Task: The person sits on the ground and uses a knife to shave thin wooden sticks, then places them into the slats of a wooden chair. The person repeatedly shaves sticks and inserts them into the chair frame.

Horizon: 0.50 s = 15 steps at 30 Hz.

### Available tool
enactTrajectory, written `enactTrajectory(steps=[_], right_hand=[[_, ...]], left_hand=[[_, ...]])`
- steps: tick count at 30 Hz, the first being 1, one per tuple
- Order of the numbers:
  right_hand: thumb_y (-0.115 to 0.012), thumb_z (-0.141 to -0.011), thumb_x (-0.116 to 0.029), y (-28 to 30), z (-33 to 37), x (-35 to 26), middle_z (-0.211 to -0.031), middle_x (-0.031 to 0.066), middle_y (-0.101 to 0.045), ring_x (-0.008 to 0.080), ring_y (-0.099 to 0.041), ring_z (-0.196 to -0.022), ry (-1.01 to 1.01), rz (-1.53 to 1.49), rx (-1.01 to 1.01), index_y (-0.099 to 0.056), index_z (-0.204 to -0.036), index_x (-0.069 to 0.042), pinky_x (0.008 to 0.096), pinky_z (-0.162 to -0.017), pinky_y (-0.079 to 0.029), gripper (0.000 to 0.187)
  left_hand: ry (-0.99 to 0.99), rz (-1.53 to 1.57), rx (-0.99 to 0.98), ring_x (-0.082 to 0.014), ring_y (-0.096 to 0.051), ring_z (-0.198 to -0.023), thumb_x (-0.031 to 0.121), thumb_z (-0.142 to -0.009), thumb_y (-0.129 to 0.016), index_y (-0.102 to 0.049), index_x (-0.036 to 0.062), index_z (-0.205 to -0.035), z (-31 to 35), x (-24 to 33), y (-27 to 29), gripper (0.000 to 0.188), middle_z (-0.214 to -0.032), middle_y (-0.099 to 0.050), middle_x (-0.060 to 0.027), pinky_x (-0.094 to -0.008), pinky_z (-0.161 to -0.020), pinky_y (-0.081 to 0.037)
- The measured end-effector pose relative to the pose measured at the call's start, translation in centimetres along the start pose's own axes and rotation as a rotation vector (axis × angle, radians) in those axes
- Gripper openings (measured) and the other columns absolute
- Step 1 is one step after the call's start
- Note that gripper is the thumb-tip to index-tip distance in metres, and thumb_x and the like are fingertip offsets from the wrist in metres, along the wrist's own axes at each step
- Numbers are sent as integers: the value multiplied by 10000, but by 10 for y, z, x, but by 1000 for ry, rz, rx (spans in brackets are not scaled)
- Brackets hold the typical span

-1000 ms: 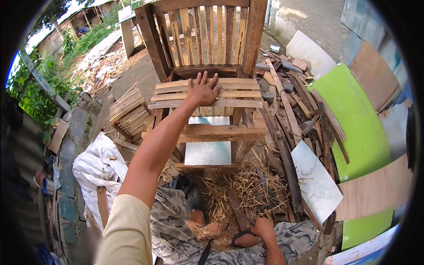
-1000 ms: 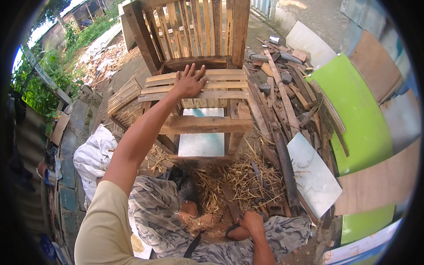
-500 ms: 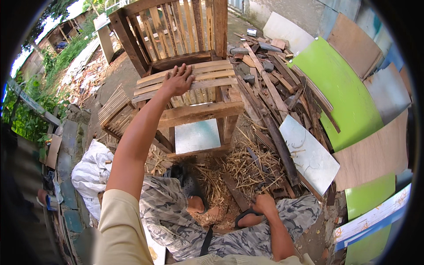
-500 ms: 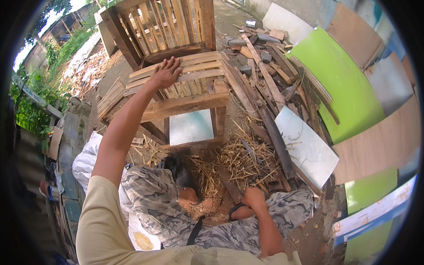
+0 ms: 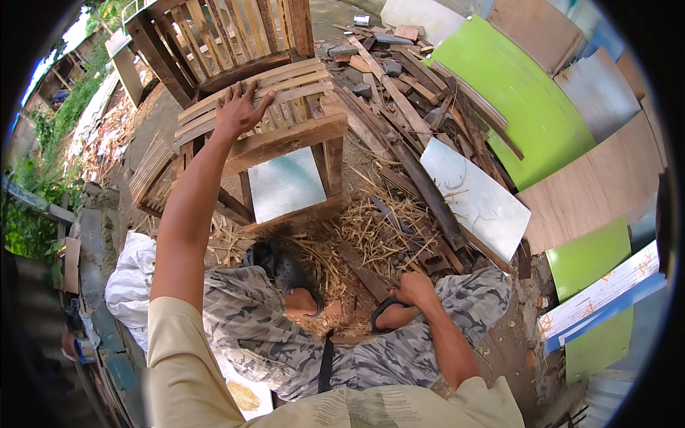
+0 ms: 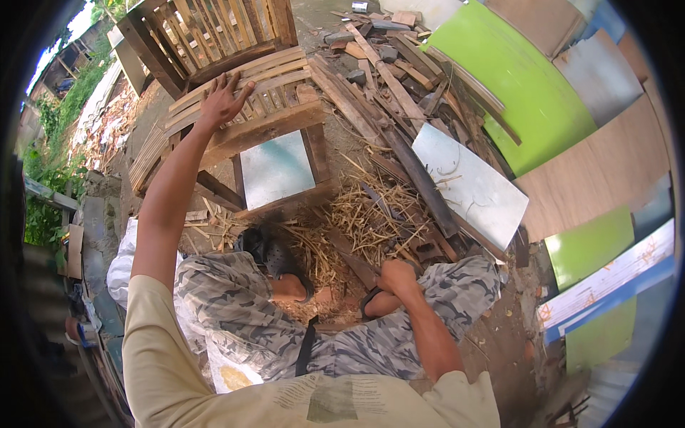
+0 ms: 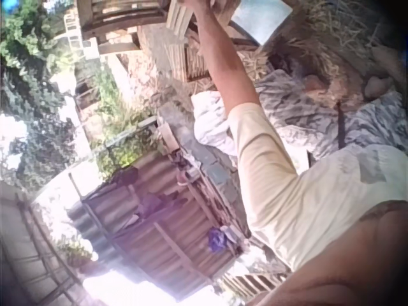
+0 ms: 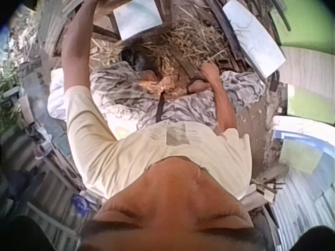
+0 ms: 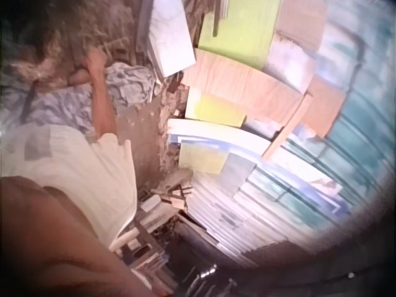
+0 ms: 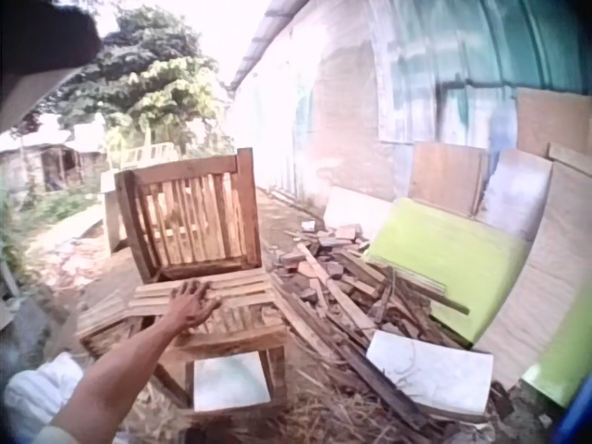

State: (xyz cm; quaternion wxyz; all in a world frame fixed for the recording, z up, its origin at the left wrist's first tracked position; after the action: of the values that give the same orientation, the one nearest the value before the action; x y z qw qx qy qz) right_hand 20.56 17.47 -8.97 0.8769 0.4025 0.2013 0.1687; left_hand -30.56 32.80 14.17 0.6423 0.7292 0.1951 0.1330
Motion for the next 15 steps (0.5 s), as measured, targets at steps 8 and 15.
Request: enactTrajectory(steps=[8,15], right_hand=[[-717,-821,-399,0,0,10,-950,225,-717,374,-703,-904,-88,-11,-90,-736,-929,13,454,-789,-564,426],[-713,-836,-416,13,-4,6,-976,221,-713,376,-693,-937,-126,-27,-119,-739,-954,-15,456,-816,-557,418]], left_hand=[[-33,22,17,-379,-184,-1493,825,-879,-216,-236,281,-1570,-15,-4,-6,879,-1632,-182,-129,-572,-1188,-144],[-50,15,31,-376,-178,-1495,815,-887,-219,-220,279,-1574,-36,-10,-9,871,-1634,-181,-112,-582,-1185,-147]])
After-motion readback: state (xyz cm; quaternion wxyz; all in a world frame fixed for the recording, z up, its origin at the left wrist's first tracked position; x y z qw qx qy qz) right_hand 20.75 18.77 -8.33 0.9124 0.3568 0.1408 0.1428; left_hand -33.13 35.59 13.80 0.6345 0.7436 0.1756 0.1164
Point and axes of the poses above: each hand's wrist, its own z-axis away from the middle knuckle, its own y-axis out of the back of the hand, x = y × z, the point moved 7 cm from there along -z, towards the middle knuckle
